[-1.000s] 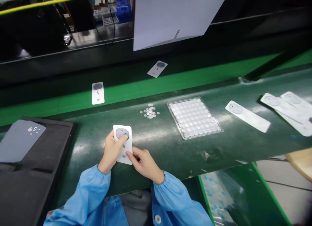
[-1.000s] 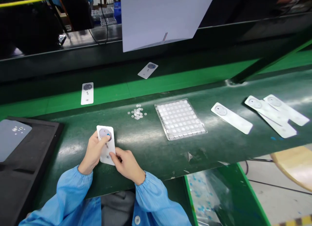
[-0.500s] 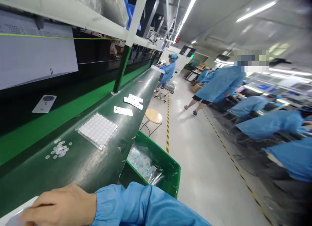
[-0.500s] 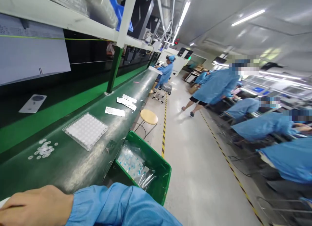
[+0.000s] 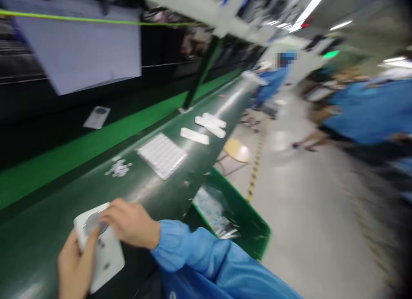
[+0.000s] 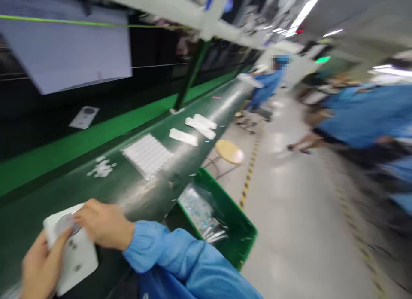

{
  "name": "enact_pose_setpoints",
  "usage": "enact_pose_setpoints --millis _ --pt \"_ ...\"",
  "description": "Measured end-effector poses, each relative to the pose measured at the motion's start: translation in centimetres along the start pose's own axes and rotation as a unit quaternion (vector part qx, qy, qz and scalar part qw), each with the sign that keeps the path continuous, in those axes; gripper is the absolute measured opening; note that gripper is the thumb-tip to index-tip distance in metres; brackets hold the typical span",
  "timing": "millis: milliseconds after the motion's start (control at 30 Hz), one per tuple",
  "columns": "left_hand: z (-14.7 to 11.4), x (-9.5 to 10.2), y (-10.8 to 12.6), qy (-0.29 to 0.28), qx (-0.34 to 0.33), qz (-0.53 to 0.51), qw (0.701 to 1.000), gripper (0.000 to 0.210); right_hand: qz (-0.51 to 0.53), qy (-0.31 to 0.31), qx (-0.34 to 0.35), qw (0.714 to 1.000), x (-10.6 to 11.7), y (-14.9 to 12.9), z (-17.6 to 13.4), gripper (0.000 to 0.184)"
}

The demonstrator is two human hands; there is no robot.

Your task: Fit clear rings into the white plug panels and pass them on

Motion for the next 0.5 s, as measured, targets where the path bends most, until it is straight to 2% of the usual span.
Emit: enact_pose_setpoints --millis 33,100,267,400,500 --pt "-0.7 0.5 -0.1 0.007 0.022 -0.021 1.0 0.042 0.026 0.013 -0.02 0.999 0.2 -0.1 -0.3 0.017" --pt "-1.4 0.6 0.1 -0.013 0.032 -0.077 0.996 0.038 0.074 0.023 -0.056 0.995 0.3 0.0 -0.8 0.018" --pt "-1.4 -0.2 0.2 -0.058 0.072 -0.161 0.983 0.031 0.215 0.038 -0.108 0.97 0.1 0.4 -0.9 0.019" --pt "-1.8 -0.3 0.0 -0.074 0.097 -0.216 0.969 0.034 0.368 0.067 -0.176 0.911 0.1 0.5 -0.3 0.019" --pt "-1.9 -0.4 -0.3 -0.08 0.122 -0.241 0.96 0.037 0.427 0.096 -0.255 0.862 1.5 2.0 -1.1 0.023"
Point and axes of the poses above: each hand's wrist, its own z-axis towards the middle knuckle, its own x-axis out of the back of the hand, y = z × x, the point moved 4 cm from there along z, towards the middle knuckle, and after that the axes turned 13 degrees about z, right-handed, at the moved point
